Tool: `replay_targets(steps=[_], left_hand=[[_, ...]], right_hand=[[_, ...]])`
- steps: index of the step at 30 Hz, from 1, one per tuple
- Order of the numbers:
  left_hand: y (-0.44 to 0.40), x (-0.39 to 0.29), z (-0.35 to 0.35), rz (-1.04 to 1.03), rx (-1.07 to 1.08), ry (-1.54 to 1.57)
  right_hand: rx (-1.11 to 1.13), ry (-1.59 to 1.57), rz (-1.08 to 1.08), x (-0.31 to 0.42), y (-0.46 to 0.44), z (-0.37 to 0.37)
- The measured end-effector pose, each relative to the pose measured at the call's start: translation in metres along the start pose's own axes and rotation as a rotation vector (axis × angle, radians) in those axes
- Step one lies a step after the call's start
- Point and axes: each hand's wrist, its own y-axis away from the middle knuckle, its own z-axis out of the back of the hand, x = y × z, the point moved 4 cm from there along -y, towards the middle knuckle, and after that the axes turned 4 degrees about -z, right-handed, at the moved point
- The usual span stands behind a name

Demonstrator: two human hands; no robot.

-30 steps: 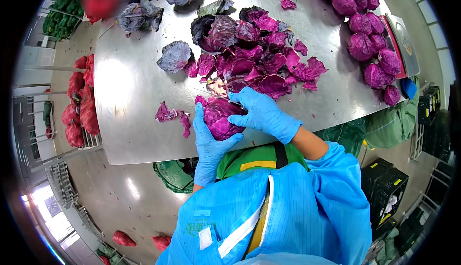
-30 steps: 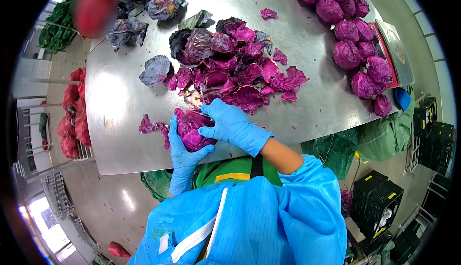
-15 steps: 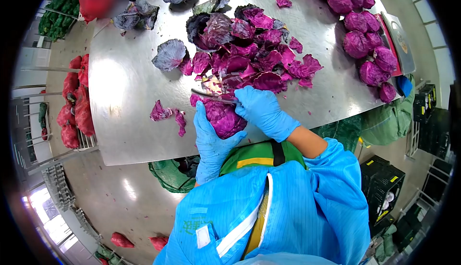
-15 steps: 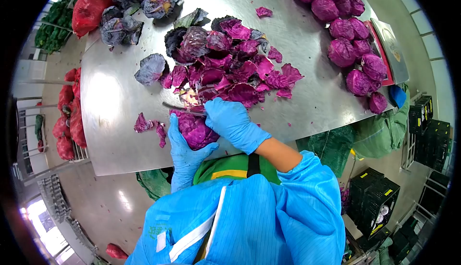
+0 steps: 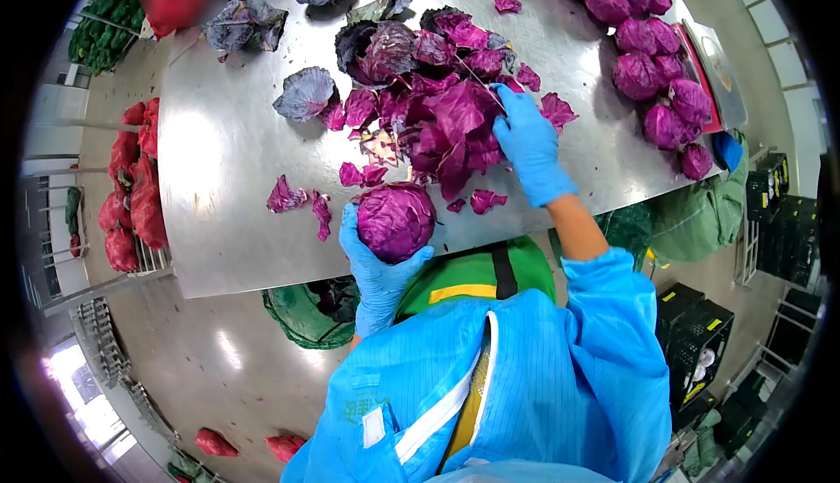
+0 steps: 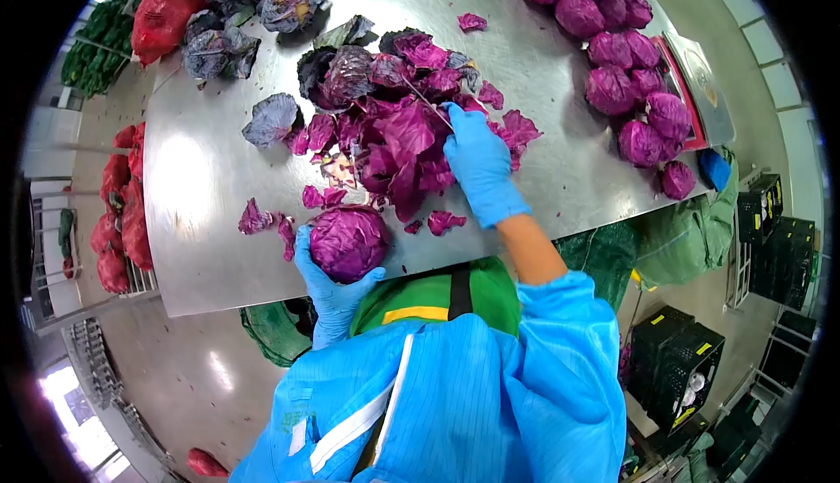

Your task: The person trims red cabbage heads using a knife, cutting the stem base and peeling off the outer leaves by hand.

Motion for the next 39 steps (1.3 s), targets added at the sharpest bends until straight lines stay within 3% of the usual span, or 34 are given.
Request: replay_targets(steps=[3,8,10,12,15,18,19,22,24,25,29,31,35,38,39], left_hand=[[-0.011,0.005,-0.002,-0.072,-0.083,-0.117],[-0.014,0.011,-0.006,-0.127,-0.075,-0.118],[-0.018,0.005,-0.005,-0.139,-0.068,-0.153],[-0.026,-0.005,0.0,-0.15,-0.07,-0.152],[-0.028,0.0,0.005,-0.065,-0.035,-0.038],[-0.02,0.036,-0.013,0.346,-0.02,0.477],[-0.019,0.036,-0.013,0.374,-0.055,0.497],[-0.024,0.021,-0.008,0.164,0.025,0.37],[-0.023,0.025,-0.007,0.108,0.018,0.339],[-0.021,0.029,-0.005,0.095,0.018,0.315],[-0.026,0.014,0.002,-0.024,0.029,-0.02],[-0.027,0.01,0.001,-0.047,0.022,-0.014],[-0.031,0.003,0.005,-0.015,0.078,-0.006],[-0.033,0.006,0.002,-0.024,0.098,0.01],[-0.032,0.007,0.0,-0.035,0.099,0.021]], right_hand=[[0.142,-0.136,-0.011,0.052,0.018,0.037],[0.262,-0.339,0.268,0.101,0.053,0.014],[0.479,-0.349,0.23,0.117,0.056,0.014],[0.525,-0.289,0.238,0.121,0.062,0.001],[0.449,-0.369,0.29,0.114,0.066,-0.007],[0.532,-0.336,0.243,0.106,0.065,-0.008],[0.504,-0.23,0.32,0.1,0.062,-0.01],[0.2,-0.228,0.364,0.058,0.046,-0.025],[0.059,-0.236,0.121,0.039,0.033,-0.018],[0.077,-0.337,0.016,0.053,0.026,0.004],[0.469,-0.354,0.092,0.094,0.053,0.005],[0.664,-0.266,0.102,0.108,0.067,-0.01],[0.44,-0.334,0.212,0.102,0.074,-0.015],[0.616,-0.154,0.07,0.117,0.069,0.003],[0.573,-0.041,0.071,0.114,0.068,0.001]])
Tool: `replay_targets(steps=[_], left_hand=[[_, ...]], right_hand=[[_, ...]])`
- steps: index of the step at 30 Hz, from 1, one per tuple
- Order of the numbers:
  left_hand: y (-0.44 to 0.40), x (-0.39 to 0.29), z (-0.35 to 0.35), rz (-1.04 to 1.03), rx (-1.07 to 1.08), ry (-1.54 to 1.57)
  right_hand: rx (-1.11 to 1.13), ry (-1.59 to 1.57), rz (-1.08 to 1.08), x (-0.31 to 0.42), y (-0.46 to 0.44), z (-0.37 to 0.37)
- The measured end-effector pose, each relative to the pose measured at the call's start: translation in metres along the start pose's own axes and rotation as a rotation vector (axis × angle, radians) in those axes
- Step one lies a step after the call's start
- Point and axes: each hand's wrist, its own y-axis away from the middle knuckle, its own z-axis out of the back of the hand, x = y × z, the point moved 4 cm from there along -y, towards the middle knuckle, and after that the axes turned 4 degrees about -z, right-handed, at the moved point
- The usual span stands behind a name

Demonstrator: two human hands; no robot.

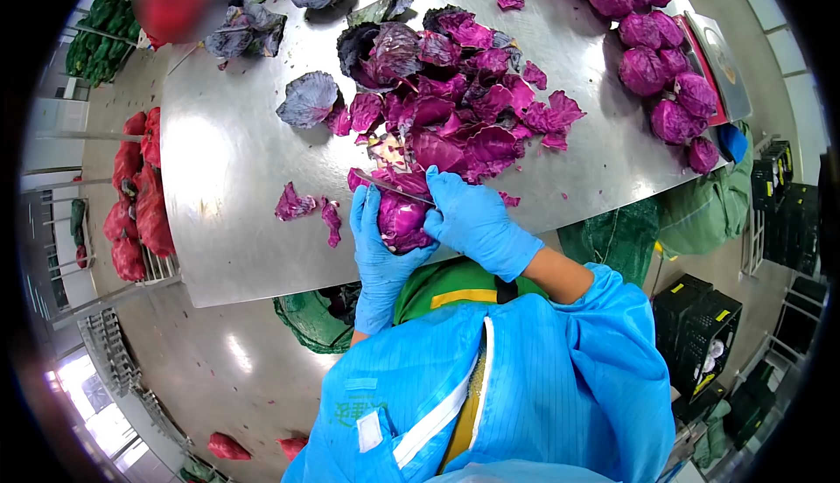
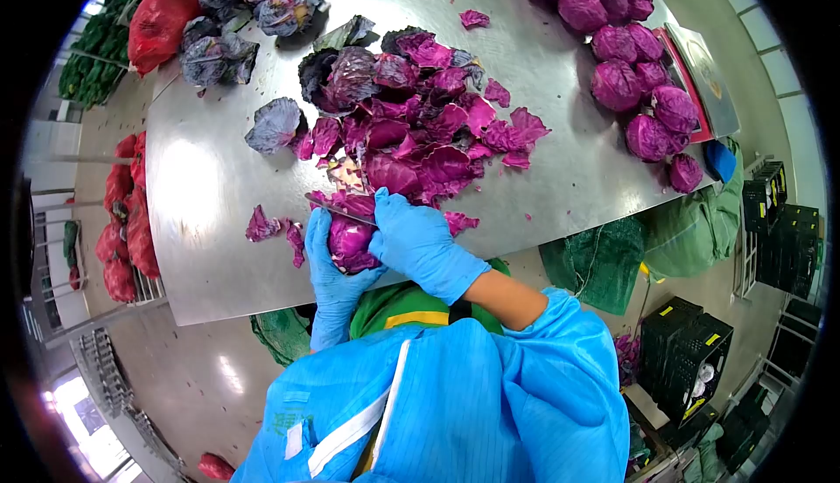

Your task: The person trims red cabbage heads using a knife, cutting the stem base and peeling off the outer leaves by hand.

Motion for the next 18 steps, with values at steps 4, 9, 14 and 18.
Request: replay_targets(steps=[4,9,14,18], left_hand=[[0.009,0.019,0.003,0.004,-0.007,0.077],[0.016,0.032,0.007,0.116,-0.132,0.085],[0.002,0.0,0.01,-0.002,-0.072,-0.258],[-0.008,-0.01,0.025,0.095,0.09,-0.041]], right_hand=[[-0.173,0.107,-0.007,-0.061,-0.017,-0.009],[-0.366,-0.211,0.027,-0.08,-0.01,0.02],[-0.111,-0.46,0.073,-0.01,-0.017,0.011],[0.201,-0.328,0.027,0.007,-0.039,0.0]])
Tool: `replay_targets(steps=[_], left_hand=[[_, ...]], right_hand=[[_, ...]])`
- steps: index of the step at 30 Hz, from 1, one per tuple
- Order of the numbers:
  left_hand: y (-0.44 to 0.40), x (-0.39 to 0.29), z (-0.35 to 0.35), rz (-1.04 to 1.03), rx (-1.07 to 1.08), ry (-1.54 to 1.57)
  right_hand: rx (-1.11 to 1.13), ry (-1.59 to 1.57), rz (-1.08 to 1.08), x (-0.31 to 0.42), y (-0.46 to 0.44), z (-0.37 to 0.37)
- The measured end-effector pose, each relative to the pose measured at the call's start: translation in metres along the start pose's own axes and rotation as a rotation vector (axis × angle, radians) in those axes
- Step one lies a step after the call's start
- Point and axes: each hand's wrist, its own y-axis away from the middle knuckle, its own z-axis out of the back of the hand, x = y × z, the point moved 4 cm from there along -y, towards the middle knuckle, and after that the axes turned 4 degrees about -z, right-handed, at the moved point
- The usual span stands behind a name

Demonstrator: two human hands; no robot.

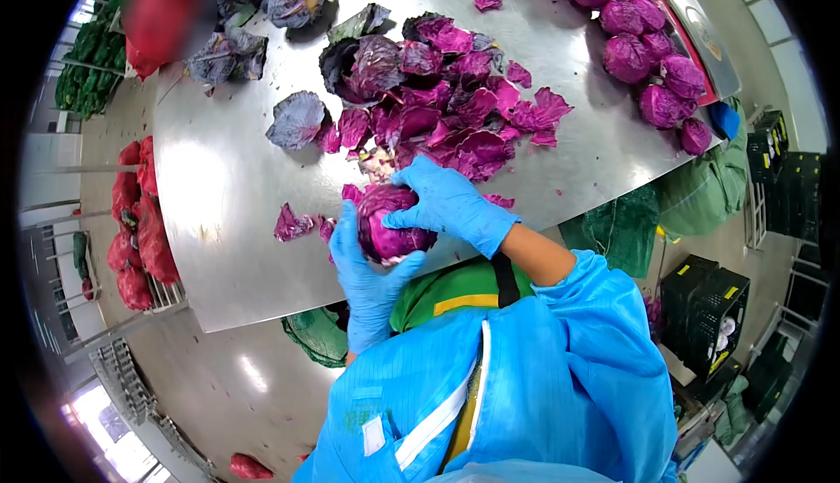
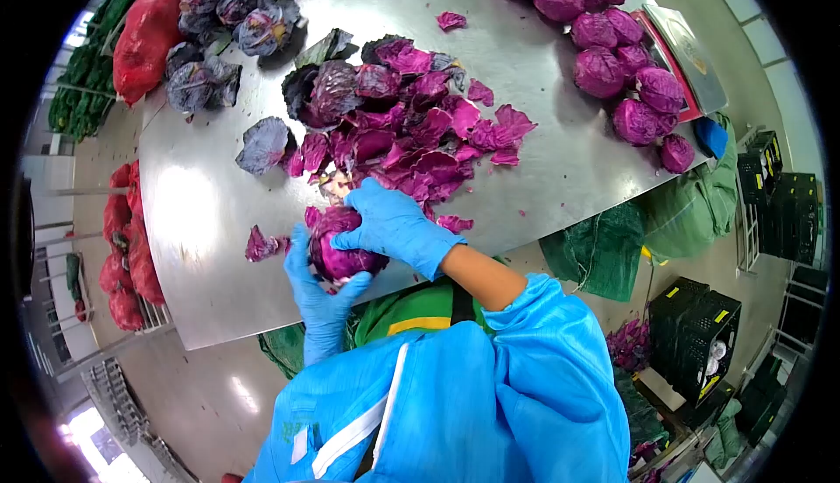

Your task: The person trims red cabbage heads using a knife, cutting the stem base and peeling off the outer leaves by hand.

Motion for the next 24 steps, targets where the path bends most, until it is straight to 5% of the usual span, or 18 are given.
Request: replay_targets(steps=[1,2,6,13,21,24], left_hand=[[-0.002,0.009,0.001,0.137,-0.017,0.164],[-0.007,0.02,-0.001,0.064,0.028,-0.016],[-0.014,0.028,-0.026,0.131,0.168,0.431],[-0.01,0.018,-0.034,0.066,0.095,0.361],[-0.01,0.005,-0.038,0.142,0.008,0.515],[0.001,0.01,-0.042,0.07,0.0,0.415]], right_hand=[[0.024,0.011,0.019,-0.002,-0.002,0.0],[0.027,0.016,0.093,-0.006,-0.002,-0.003],[0.016,0.19,0.161,-0.008,-0.001,0.0],[0.113,0.124,0.324,-0.02,-0.012,0.012],[-0.172,0.42,0.563,-0.01,-0.012,-0.001],[-0.304,0.517,0.411,-0.032,-0.034,0.013]])
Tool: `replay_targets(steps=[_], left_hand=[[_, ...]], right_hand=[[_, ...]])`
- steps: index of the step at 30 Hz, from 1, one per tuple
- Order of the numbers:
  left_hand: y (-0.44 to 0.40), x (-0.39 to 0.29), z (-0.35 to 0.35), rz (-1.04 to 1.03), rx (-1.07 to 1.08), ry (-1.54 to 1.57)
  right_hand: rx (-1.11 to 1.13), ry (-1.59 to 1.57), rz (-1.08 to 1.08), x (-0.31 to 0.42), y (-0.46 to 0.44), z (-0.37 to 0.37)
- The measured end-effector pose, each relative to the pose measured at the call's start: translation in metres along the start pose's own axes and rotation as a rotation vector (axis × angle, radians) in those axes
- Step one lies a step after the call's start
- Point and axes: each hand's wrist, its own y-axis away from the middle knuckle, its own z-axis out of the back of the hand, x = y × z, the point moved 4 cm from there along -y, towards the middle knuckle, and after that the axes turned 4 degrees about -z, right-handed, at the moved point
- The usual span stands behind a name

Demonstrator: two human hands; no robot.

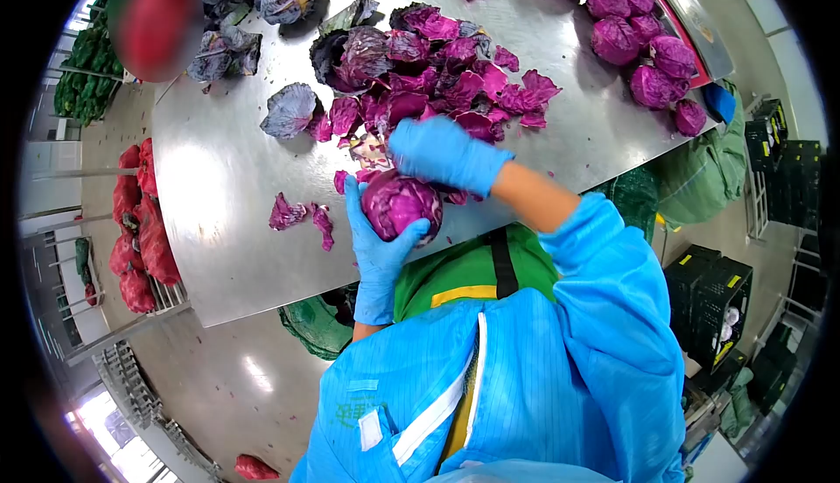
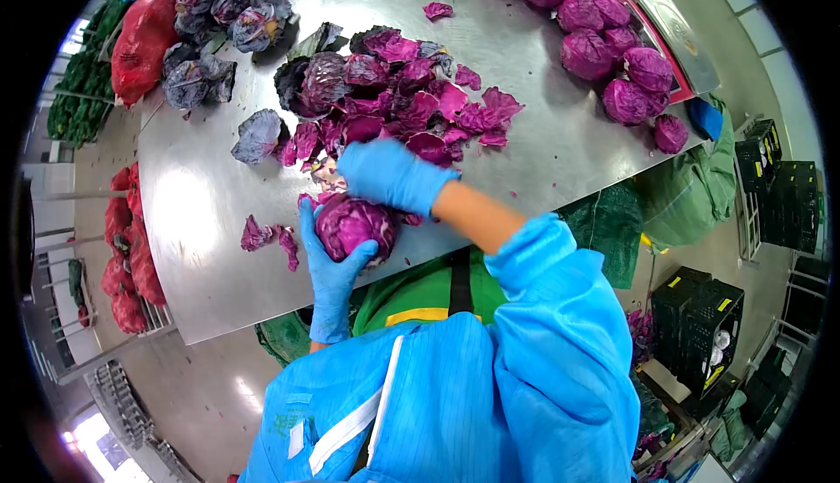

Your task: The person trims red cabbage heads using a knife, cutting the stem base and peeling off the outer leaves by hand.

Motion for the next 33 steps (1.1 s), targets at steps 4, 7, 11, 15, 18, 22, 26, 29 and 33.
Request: replay_targets(steps=[4,7,11,15,18,22,26,29,33], left_hand=[[0.017,0.009,0.004,-0.044,-0.094,-0.056],[0.017,0.017,0.01,0.083,-0.221,0.103],[0.012,0.014,0.009,0.16,-0.271,0.217],[0.013,0.009,0.007,0.148,-0.247,0.173],[0.013,0.012,0.004,0.11,-0.229,0.11],[0.013,0.006,0.001,0.087,-0.225,0.073],[0.015,0.01,-0.002,0.054,-0.243,0.045],[0.014,0.011,-0.004,0.033,-0.252,-0.028],[0.009,0.003,-0.005,0.132,-0.281,0.111]], right_hand=[[-0.161,0.107,-0.25,-0.051,0.005,0.03],[-0.165,-0.176,-0.331,-0.024,0.036,0.065],[0.035,-0.628,-0.329,0.02,0.076,0.036],[0.075,-0.855,-0.485,0.037,0.077,0.008],[0.156,-0.777,-0.486,0.034,0.07,0.008],[0.081,-0.648,-0.422,0.034,0.07,0.009],[0.207,-0.528,-0.485,0.037,0.061,0.015],[0.246,-0.414,-0.483,0.033,0.059,0.011],[0.264,-0.607,-0.391,0.014,0.052,0.009]])
